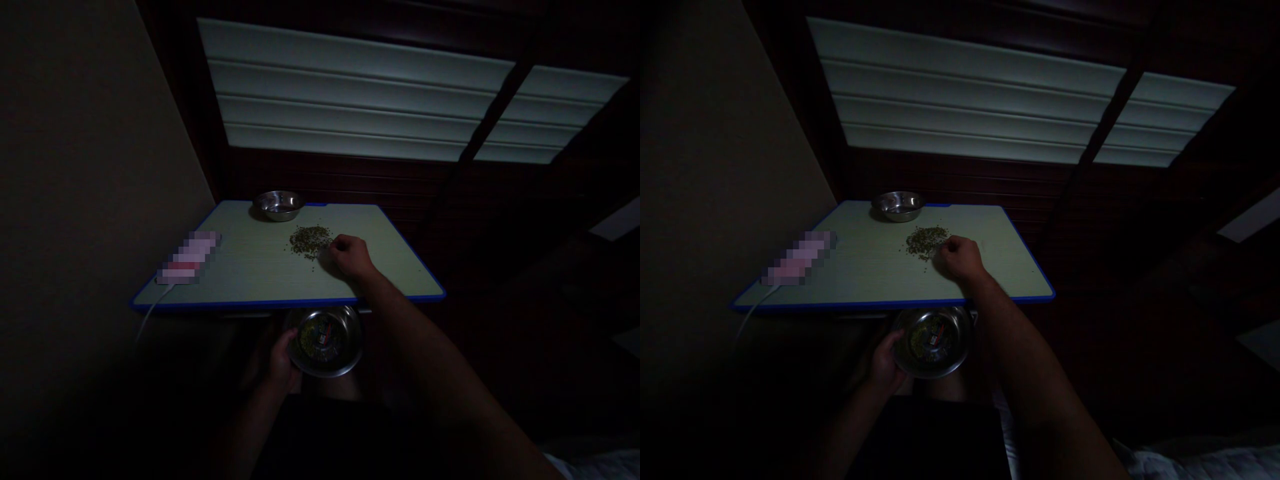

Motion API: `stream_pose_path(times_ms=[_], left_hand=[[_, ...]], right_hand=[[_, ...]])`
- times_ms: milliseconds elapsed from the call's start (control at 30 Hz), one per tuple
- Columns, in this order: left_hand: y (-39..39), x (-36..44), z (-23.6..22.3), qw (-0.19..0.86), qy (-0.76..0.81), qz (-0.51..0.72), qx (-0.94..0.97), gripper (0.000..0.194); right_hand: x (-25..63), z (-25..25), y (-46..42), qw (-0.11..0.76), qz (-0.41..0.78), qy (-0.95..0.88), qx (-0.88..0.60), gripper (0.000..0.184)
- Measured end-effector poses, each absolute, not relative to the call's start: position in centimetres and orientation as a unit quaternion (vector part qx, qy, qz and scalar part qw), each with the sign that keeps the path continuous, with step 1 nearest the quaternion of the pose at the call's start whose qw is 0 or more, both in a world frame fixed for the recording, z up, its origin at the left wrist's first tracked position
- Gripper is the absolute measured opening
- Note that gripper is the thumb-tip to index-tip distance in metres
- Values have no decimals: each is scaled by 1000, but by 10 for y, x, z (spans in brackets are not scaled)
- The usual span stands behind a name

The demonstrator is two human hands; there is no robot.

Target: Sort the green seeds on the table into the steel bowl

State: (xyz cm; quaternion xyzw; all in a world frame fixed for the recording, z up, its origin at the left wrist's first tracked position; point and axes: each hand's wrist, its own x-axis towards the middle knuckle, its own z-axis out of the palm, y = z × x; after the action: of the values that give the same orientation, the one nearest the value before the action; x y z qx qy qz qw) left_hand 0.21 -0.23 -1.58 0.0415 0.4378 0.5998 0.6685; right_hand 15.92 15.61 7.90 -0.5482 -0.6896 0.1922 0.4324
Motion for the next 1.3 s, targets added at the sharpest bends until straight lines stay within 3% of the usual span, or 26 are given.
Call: stream_pose_path(times_ms=[933, 1300], left_hand=[[-2, 4, -14, 671, 425, 607, 21, 12], [-2, 3, -18, 667, 428, 609, 39, 14]], right_hand=[[157, 80, 154, 434, 235, -719, -490, 12], [158, 81, 152, 413, 325, -728, -440, 13]])
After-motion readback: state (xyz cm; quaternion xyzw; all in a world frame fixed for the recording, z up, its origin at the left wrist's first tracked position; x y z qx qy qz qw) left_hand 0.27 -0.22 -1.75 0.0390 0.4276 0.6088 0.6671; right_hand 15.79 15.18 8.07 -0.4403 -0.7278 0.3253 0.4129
